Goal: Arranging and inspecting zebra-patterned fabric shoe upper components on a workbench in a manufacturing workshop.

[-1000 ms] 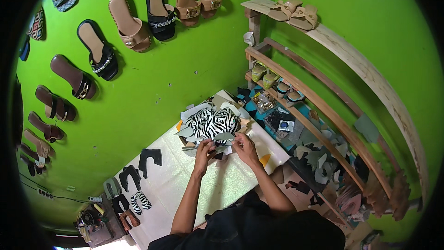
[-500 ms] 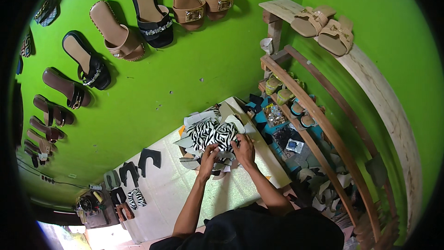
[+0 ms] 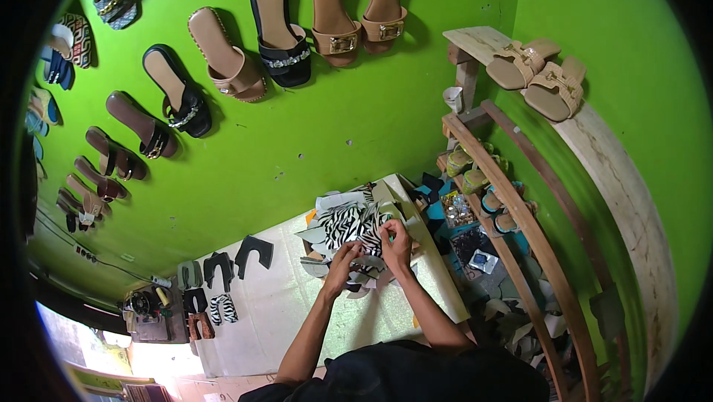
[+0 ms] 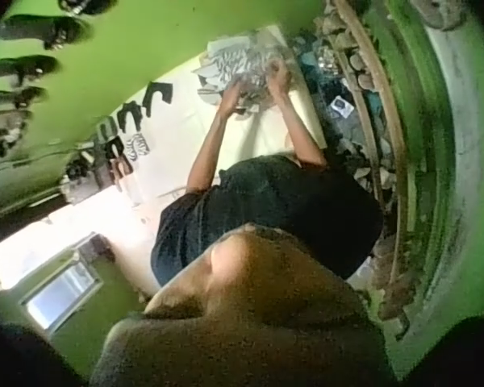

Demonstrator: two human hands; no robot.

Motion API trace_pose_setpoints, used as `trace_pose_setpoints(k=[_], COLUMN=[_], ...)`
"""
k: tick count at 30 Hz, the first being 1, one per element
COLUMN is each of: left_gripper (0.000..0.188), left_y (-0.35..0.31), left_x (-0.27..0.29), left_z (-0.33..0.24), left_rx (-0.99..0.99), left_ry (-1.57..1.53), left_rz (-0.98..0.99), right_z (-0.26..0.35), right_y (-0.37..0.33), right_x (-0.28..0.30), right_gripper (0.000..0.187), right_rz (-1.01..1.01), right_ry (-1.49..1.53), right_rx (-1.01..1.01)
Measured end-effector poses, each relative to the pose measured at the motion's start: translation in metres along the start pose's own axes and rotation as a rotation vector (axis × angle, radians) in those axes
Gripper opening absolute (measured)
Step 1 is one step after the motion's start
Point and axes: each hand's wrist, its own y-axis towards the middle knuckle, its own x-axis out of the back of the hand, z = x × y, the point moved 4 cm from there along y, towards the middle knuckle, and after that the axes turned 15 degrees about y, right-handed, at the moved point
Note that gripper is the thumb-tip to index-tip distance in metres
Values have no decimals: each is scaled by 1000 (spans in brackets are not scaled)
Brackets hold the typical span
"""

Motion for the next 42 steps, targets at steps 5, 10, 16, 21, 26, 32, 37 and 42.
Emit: trace_pose_setpoints(k=[5,10,16,21,26,32,37,42], left_gripper=[32,39,40,16,15,31,42,50], left_y=[-17,-44,-84,-141,-205,-286,-366,-438], left_x=[28,64,67,98,141,186,233,278], left_z=[-22,-55,-32,-7,27,73,121,146], left_rx=[-44,-31,77,1,13,22,25,-61], left_ry=[-116,32,-102,-171,-224,-163,-207,-131], left_rz=[-131,-250,24,-155,-396,-459,-582,-677], right_z=[27,70,54,51,62,77,97,109], right_y=[8,3,-31,-69,-120,-190,-263,-332], right_x=[2,-3,-26,-52,-83,-134,-184,-230], right_gripper=[8,12,16,22,42,39,54,53], right_rz=[119,418,527,680,1039,1111,1265,1304], right_ry=[363,549,613,560,501,270,165,147], right_rx=[85,-96,-268,-326,-506,-281,-242,-337])
